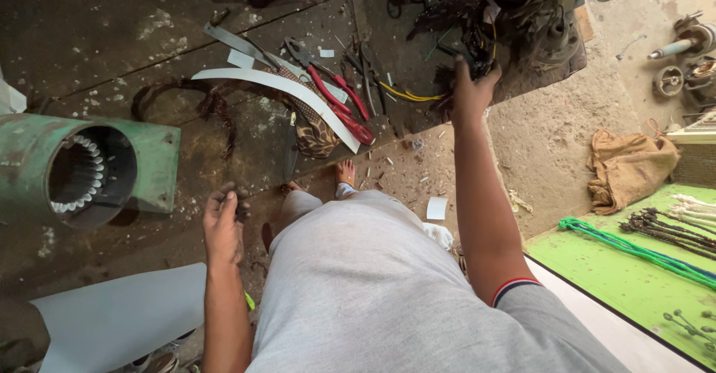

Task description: The person twists copper wires by hand, then uses pliers to cut and strip wire ends. They handle a cylindrical motor housing and various tools on a cluttered workbench.

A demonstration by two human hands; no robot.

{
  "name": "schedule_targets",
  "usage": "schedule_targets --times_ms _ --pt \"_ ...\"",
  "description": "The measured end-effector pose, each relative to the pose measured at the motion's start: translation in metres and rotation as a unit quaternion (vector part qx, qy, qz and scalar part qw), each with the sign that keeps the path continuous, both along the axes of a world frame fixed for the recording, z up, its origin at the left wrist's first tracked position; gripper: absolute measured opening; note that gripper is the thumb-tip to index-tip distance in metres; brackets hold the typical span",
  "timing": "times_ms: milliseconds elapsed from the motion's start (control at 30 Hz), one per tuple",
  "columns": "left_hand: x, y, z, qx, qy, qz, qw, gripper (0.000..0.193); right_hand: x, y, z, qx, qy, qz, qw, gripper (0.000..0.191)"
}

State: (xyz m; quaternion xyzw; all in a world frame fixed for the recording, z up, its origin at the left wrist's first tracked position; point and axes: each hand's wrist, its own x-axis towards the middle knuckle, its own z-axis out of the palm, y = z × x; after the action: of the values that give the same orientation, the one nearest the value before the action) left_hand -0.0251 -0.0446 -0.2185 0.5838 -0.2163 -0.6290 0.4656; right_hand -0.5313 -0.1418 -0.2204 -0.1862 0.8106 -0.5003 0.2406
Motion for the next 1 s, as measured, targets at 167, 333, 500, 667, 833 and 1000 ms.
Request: schedule_targets --times_ms 167,333,500,667,833,1000 --pt "0.001 -0.001 0.004 -0.006 -0.002 -0.008 1.0 0.025 -0.013 -0.013 0.017 0.091 0.058 -0.005 0.994 0.099" --pt "0.001 0.002 0.002 -0.009 -0.005 0.001 1.0 0.027 0.003 -0.013 0.034 0.285 0.323 0.096 0.897 0.061" --pt "-0.004 0.003 0.003 -0.017 -0.002 -0.008 1.0 0.027 0.027 -0.041 0.03 0.181 0.497 0.132 0.838 0.039" --pt "-0.003 0.004 0.008 -0.015 -0.002 -0.002 1.0 0.028 0.032 -0.062 0.02 0.173 0.487 0.136 0.845 0.049" --pt "0.004 0.014 0.006 -0.014 -0.003 0.014 1.0 0.027 0.033 -0.063 0.015 0.193 0.48 0.127 0.846 0.034" --pt "0.008 0.021 0.007 -0.032 -0.022 0.012 0.999 0.025 0.027 -0.049 0.027 0.196 0.515 0.129 0.825 0.021"
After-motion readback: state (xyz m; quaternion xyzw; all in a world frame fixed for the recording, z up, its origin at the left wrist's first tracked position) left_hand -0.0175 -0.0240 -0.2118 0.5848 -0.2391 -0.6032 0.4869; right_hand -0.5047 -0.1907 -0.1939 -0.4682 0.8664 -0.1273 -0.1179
